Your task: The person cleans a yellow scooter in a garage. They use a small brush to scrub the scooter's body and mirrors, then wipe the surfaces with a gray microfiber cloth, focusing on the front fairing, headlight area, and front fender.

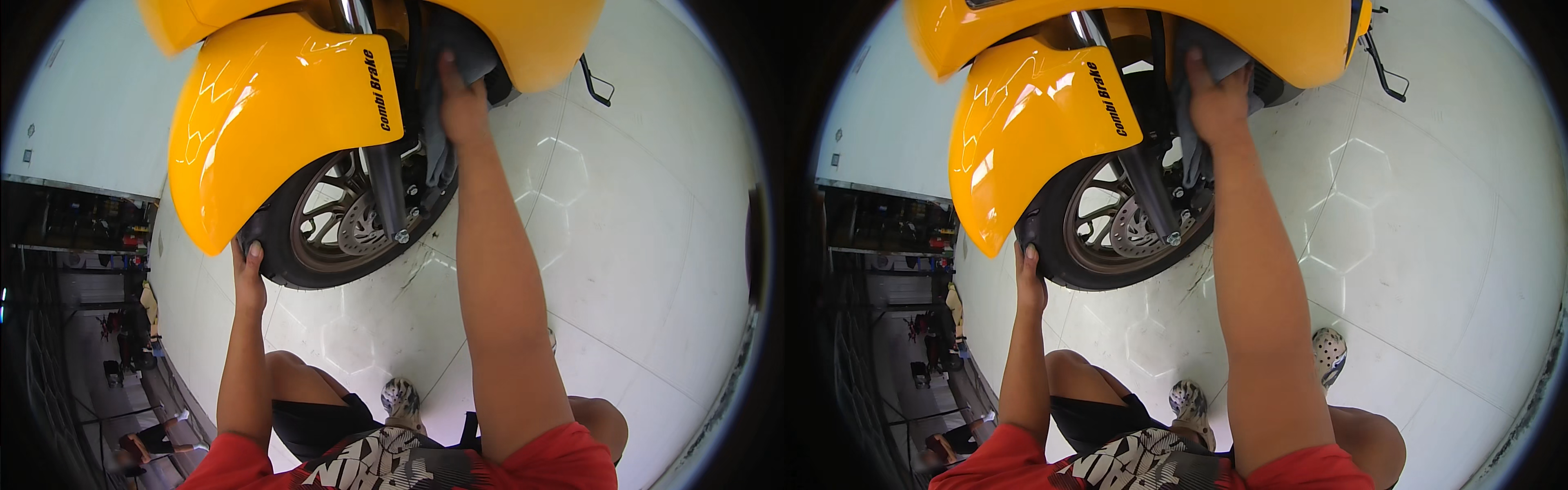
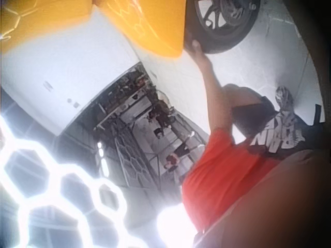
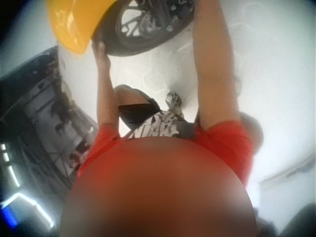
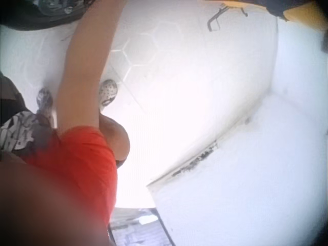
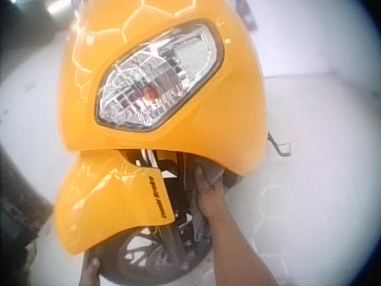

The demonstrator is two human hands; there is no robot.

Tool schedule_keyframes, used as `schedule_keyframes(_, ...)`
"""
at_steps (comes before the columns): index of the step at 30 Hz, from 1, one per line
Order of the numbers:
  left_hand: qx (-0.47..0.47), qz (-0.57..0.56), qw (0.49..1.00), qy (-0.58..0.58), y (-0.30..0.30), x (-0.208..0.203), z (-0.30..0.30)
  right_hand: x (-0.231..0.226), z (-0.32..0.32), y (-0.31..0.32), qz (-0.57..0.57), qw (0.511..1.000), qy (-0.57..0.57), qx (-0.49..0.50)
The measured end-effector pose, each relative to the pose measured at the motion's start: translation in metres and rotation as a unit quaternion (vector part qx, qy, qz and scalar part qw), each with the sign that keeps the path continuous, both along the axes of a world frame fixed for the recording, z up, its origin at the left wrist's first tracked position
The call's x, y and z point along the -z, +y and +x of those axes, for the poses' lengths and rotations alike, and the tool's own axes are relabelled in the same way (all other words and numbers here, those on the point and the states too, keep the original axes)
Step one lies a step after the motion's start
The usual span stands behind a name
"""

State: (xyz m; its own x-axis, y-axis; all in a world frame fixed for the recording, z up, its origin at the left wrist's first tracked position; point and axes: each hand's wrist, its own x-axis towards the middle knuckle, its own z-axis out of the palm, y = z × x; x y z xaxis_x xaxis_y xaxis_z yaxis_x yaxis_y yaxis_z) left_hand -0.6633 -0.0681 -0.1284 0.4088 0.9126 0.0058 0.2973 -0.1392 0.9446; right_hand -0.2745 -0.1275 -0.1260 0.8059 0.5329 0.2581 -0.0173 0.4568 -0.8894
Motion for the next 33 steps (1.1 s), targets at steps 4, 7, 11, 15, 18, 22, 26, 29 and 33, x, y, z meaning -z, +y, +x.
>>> schedule_keyframes(4, 0.005, -0.01, 1.0, -0.007, 0.003, 0.001, -0.003, 0.002, -0.023, -0.01, 0.02, 0.998, 0.061, 0.023)
schedule_keyframes(7, 0.001, -0.022, 1.0, 0.007, 0.003, -0.002, -0.002, 0.01, -0.037, -0.009, 0.033, 0.998, 0.036, 0.047)
schedule_keyframes(11, -0.021, -0.025, 0.999, 0.023, -0.005, -0.011, 0.004, 0.03, -0.008, -0.031, -0.085, 0.994, 0.063, 0.005)
schedule_keyframes(15, -0.038, -0.015, 0.999, 0.03, -0.021, -0.024, 0.014, 0.057, -0.005, -0.097, 0.05, 0.957, 0.282, -0.041)
schedule_keyframes(18, -0.041, 0.002, 0.997, 0.059, -0.034, -0.039, 0.017, 0.075, -0.028, -0.136, 0.256, 0.867, 0.399, -0.155)
schedule_keyframes(22, -0.005, 0.039, 0.995, 0.095, -0.051, -0.05, 0.017, 0.067, -0.04, -0.152, 0.093, 0.885, 0.446, -0.099)
schedule_keyframes(26, 0.003, 0.06, 0.991, 0.117, -0.067, -0.047, 0.024, 0.012, -0.066, -0.134, 0.204, 0.902, 0.371, -0.087)
schedule_keyframes(29, 0.006, 0.072, 0.993, 0.093, -0.077, -0.039, 0.032, -0.028, -0.109, -0.094, 0.24, 0.938, 0.249, -0.038)
schedule_keyframes(33, 0.002, 0.102, 0.993, 0.053, -0.089, -0.015, 0.032, -0.054, -0.12, -0.056, -0.024, 0.943, -0.31, 0.12)
